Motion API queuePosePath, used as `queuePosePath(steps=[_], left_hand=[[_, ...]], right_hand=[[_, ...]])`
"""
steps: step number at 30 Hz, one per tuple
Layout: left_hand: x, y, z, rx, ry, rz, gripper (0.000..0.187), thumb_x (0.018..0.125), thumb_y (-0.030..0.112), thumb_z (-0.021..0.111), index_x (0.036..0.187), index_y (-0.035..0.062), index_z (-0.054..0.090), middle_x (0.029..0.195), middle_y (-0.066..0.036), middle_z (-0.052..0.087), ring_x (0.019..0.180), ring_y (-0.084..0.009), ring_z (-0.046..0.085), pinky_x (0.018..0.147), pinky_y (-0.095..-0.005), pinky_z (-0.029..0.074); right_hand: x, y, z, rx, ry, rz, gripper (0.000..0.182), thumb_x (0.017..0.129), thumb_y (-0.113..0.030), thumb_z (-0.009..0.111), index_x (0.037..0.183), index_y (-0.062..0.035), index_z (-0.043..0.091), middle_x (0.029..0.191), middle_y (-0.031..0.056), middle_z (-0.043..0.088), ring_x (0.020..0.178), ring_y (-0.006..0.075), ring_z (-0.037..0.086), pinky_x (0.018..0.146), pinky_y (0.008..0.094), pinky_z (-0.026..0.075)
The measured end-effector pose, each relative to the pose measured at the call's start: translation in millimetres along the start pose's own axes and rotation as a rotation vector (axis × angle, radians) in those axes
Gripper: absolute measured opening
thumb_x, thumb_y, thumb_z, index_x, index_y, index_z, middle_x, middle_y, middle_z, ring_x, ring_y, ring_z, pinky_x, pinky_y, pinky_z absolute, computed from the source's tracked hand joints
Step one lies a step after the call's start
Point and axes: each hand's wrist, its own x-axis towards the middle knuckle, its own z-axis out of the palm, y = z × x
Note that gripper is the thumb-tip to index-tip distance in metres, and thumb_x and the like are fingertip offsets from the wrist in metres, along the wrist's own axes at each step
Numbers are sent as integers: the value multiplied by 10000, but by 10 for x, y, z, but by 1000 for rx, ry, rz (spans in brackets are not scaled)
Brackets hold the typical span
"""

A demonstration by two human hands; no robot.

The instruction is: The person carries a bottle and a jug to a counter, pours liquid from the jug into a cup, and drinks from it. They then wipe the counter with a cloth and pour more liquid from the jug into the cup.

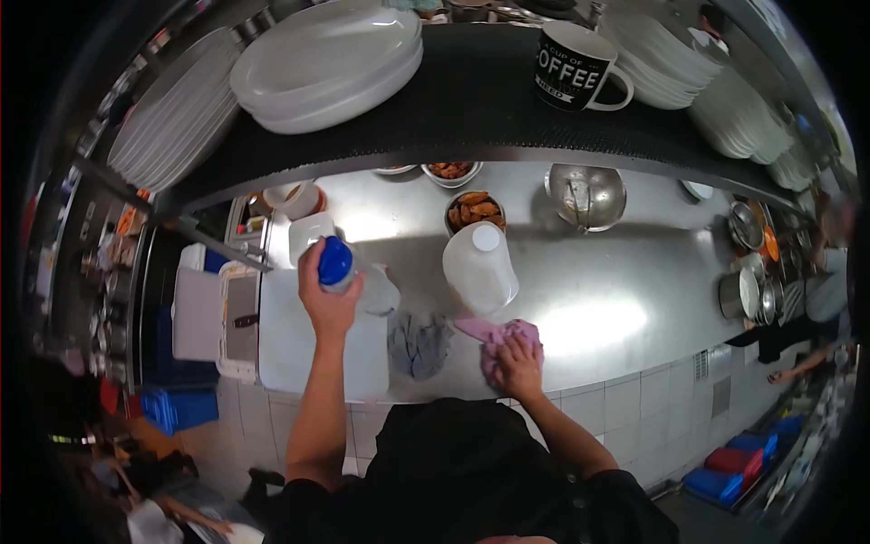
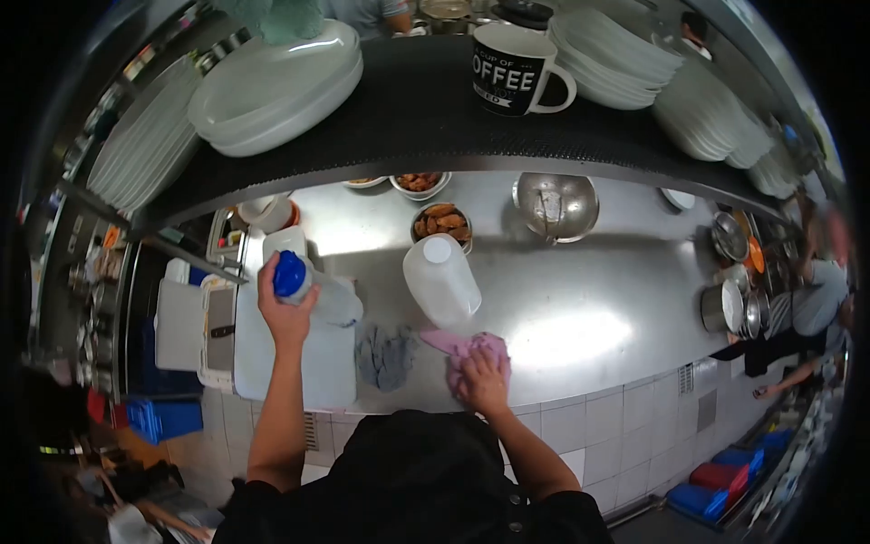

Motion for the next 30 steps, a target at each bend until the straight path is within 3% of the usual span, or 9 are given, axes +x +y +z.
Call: queuePosePath(steps=[6,11,14,20,22,25,26,28,30], left_hand=[[862,-1076,466,128,78,80,787,732,20,889,1459,62,590,1361,-180,627,1258,-381,626,1107,-456,495],[872,-1651,633,174,-25,50,815,758,49,886,1503,66,554,1426,-204,575,1338,-408,578,1157,-475,478],[859,-1724,635,181,26,41,820,772,48,876,1519,79,540,1472,-211,540,1364,-422,557,1177,-478,464],[618,-1017,598,346,123,52,744,821,60,848,1502,64,548,1490,-204,537,1374,-418,545,1172,-469,470],[478,-1142,762,14,-12,162,653,884,91,824,1475,37,550,1401,-173,600,1301,-340,603,1088,-440,514],[593,-1463,1402,-480,-236,-440,498,989,151,726,1446,31,568,1293,-117,645,1161,-255,667,948,-396,563],[692,-1544,1610,-613,-285,-652,479,1005,157,698,1446,22,569,1251,-101,655,1098,-237,685,897,-393,575],[914,-1869,2097,-534,-338,-802,473,1029,169,667,1468,36,553,1210,-102,641,1054,-263,692,897,-434,596],[1070,-2518,2541,-746,-346,-973,606,1036,270,684,1545,47,441,1392,-177,592,1180,-359,666,955,-480,591]], right_hand=[[-48,-61,-13,-145,140,303,482,786,-220,763,1251,-112,698,1434,146,633,1438,384,503,1220,635,302],[15,-90,31,-167,163,394,495,797,-218,769,1275,-110,698,1440,142,630,1464,372,476,1256,635,263],[37,-94,63,-174,170,425,509,796,-220,768,1290,-115,702,1448,133,627,1468,366,473,1268,629,252],[60,-144,98,-175,201,490,506,799,-217,758,1293,-122,705,1462,136,622,1476,369,467,1282,622,233],[91,-174,122,-179,218,495,503,802,-218,754,1293,-122,705,1469,150,614,1478,376,465,1282,625,231],[188,-309,209,-231,220,595,569,793,-175,762,1348,-102,659,1486,206,582,1470,397,474,1259,650,253],[235,-356,235,-168,343,559,622,793,-142,778,1392,-82,620,1492,230,567,1455,416,486,1241,630,297],[363,-481,258,-102,469,530,679,793,-110,793,1436,-63,580,1499,253,552,1440,434,497,1222,611,342],[602,-679,116,181,518,526,693,831,-80,801,1474,-32,547,1506,247,554,1411,447,525,1171,505,438]])
